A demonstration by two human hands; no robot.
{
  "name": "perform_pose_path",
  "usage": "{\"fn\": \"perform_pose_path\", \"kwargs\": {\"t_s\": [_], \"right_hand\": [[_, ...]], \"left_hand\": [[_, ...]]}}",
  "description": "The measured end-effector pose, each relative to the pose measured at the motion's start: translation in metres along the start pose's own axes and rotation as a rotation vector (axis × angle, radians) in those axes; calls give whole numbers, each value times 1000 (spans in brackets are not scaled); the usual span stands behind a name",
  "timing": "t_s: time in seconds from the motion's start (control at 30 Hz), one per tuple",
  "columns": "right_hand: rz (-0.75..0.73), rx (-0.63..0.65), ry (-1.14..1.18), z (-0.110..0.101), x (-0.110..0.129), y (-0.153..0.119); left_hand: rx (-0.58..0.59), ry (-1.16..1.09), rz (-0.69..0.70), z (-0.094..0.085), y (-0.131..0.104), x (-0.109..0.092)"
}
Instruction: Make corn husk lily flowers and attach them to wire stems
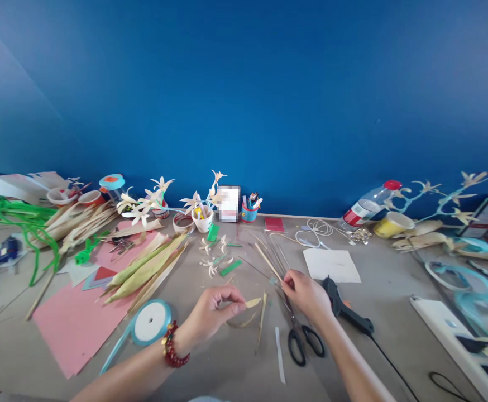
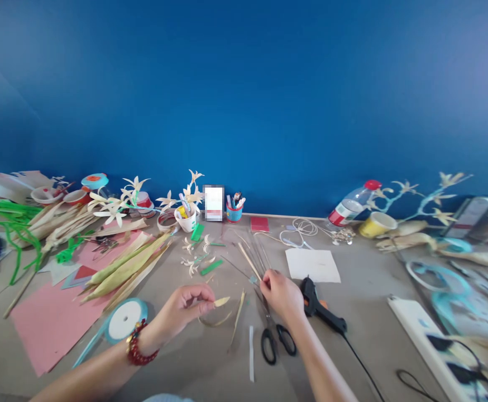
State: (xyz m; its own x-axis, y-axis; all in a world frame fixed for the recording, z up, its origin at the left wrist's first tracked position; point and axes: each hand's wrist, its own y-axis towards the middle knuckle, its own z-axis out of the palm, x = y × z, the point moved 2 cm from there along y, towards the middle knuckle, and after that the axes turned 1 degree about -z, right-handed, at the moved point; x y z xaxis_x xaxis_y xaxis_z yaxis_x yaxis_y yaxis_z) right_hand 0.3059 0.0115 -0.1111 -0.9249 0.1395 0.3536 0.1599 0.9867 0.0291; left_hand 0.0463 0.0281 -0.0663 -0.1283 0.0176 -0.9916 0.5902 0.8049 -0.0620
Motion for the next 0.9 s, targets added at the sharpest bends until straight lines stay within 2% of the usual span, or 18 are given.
{"fn": "perform_pose_path", "kwargs": {"t_s": [0.17,0.27,0.33,0.4,0.5,0.57,0.63,0.77,0.9], "right_hand": [[19,-61,120,-12,-16,3],[-16,-103,277,-24,-13,-4],[-58,-93,582,-30,2,-14],[-88,-12,957,-32,24,-26],[-58,132,1224,-29,61,-43],[-39,203,1249,-27,79,-49],[-87,235,1163,-26,89,-51],[-252,208,925,-26,98,-51],[-277,195,873,-22,101,-52]], "left_hand": [[-86,-69,-35,-1,2,3],[-111,-126,-43,0,4,-1],[-125,-140,-24,1,6,-4],[-137,-127,22,2,8,-5],[-154,-44,105,4,10,-6],[-159,25,151,6,9,-7],[-158,69,191,8,7,-10],[-169,172,252,9,1,-17],[-191,254,300,9,-2,-19]]}}
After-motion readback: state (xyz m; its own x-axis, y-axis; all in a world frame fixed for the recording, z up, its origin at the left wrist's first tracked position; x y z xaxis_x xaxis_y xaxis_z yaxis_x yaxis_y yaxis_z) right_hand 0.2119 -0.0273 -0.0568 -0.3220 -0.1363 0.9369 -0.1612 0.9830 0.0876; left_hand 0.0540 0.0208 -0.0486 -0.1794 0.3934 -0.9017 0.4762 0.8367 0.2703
